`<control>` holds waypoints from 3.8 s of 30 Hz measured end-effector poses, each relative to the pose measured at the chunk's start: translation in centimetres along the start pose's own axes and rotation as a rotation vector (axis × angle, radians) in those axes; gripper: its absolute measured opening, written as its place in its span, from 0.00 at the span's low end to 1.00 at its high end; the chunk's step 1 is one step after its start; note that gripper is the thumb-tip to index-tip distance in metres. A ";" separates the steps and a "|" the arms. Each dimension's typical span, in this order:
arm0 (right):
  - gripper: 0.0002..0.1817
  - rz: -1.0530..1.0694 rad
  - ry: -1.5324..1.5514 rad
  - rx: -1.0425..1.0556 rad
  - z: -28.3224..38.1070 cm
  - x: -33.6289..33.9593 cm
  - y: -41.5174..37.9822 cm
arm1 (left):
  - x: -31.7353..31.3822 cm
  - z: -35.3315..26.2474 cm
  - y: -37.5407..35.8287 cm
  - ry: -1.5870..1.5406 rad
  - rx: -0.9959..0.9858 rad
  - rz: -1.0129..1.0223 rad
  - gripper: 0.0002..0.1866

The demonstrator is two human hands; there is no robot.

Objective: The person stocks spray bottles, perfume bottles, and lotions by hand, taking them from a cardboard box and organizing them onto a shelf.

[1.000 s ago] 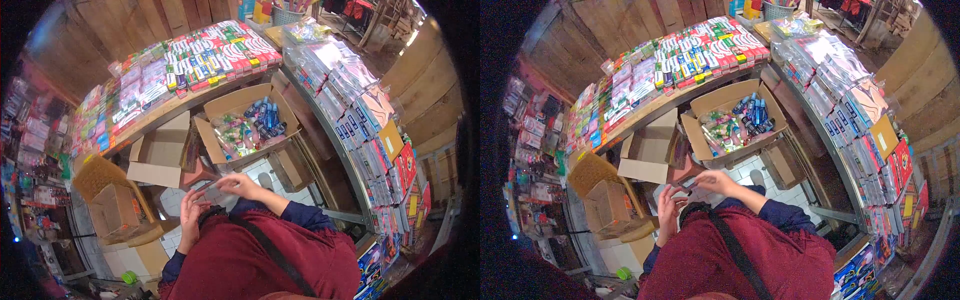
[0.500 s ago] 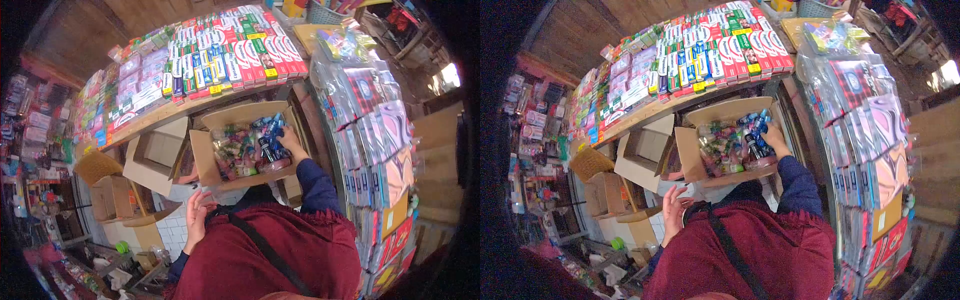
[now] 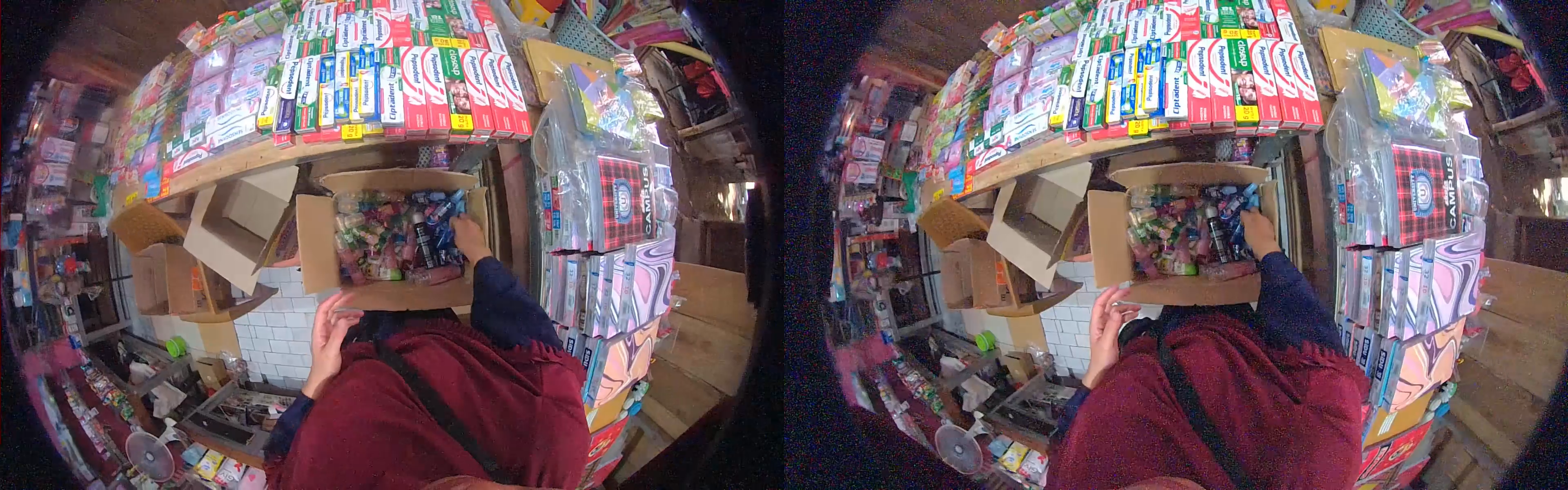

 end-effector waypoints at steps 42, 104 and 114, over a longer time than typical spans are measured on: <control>0.22 -0.337 1.423 -0.775 0.2 -10.1 11.6 | 3.3 2.0 -2.9 -0.162 0.129 -0.186 0.27; 0.13 2.509 0.017 1.867 91.0 -20.2 -75.0 | 29.3 7.8 -61.7 -0.261 -1.099 -2.473 0.30; 0.14 2.766 -0.391 1.783 94.9 -23.2 -80.5 | 32.2 5.2 -60.4 -0.178 -0.978 -2.882 0.30</control>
Point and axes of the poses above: each hand's wrist, its own y-axis towards the middle knuckle, its own x-axis out of the back of the hand, z = x × y, the point moved 2 cm from there along y, towards the middle knuckle, and after that the axes turned 1 degree about y, right-handed, at the moved point
